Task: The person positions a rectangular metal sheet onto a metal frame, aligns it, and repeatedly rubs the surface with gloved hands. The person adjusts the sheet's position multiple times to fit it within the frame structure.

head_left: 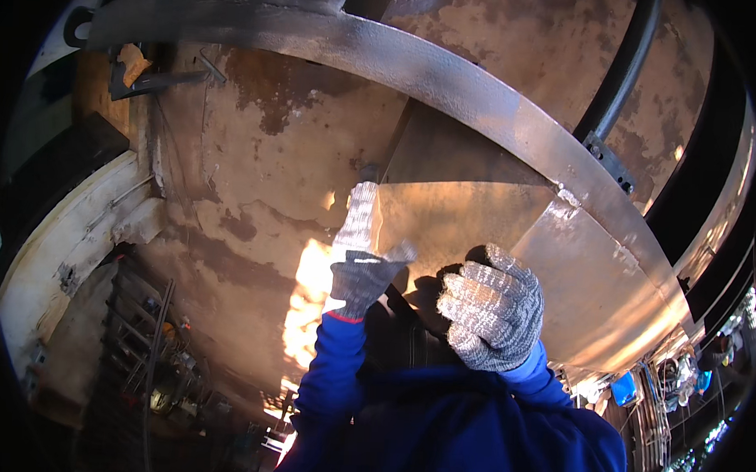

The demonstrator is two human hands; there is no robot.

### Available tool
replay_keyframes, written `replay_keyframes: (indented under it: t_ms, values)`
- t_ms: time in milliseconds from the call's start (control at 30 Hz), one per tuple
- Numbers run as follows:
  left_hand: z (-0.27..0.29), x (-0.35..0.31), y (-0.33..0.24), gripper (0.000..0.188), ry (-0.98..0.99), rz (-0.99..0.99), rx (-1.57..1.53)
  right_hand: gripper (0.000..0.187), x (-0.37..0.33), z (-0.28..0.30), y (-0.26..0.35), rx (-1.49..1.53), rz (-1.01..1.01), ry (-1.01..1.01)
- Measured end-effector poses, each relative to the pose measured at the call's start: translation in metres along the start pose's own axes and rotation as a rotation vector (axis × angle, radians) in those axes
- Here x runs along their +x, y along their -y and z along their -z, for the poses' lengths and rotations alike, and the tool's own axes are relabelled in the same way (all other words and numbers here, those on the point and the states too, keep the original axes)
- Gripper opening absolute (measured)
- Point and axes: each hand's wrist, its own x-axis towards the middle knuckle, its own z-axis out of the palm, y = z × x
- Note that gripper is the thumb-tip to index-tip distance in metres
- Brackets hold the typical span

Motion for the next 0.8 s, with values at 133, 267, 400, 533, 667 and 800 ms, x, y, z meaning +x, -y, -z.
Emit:
replay_keyframes:
  t_ms: [133,267,400,533,667,800]
  values:
    - [0.005,0.053,-0.034,0.068,0.02,0.04,0.11,0.023,0.003,-0.007,0.002,0.007,0.027,-0.002]
    - [0.004,0.054,-0.026,0.082,0.032,0.057,-0.062,0.02,0.005,-0.003,0.002,-0.01,0.024,0.01]
    - [-0.012,0.016,0.042,0.097,0.043,-0.176,0.278,0.02,0.007,-0.008,0.004,-0.041,0.017,-0.012]
    - [0.0,0.087,-0.008,0.101,0.095,0.029,-0.237,0.023,0.002,-0.007,0.008,-0.112,-0.031,0.053]
    - [0.011,0.047,0.013,0.103,0.124,-0.099,-0.212,0.03,-0.005,-0.012,0.013,-0.344,-0.131,0.014]
    - [0.007,0.055,0.016,0.112,0.154,-0.16,-0.171,0.038,-0.003,-0.022,0.01,-0.494,-0.171,0.005]
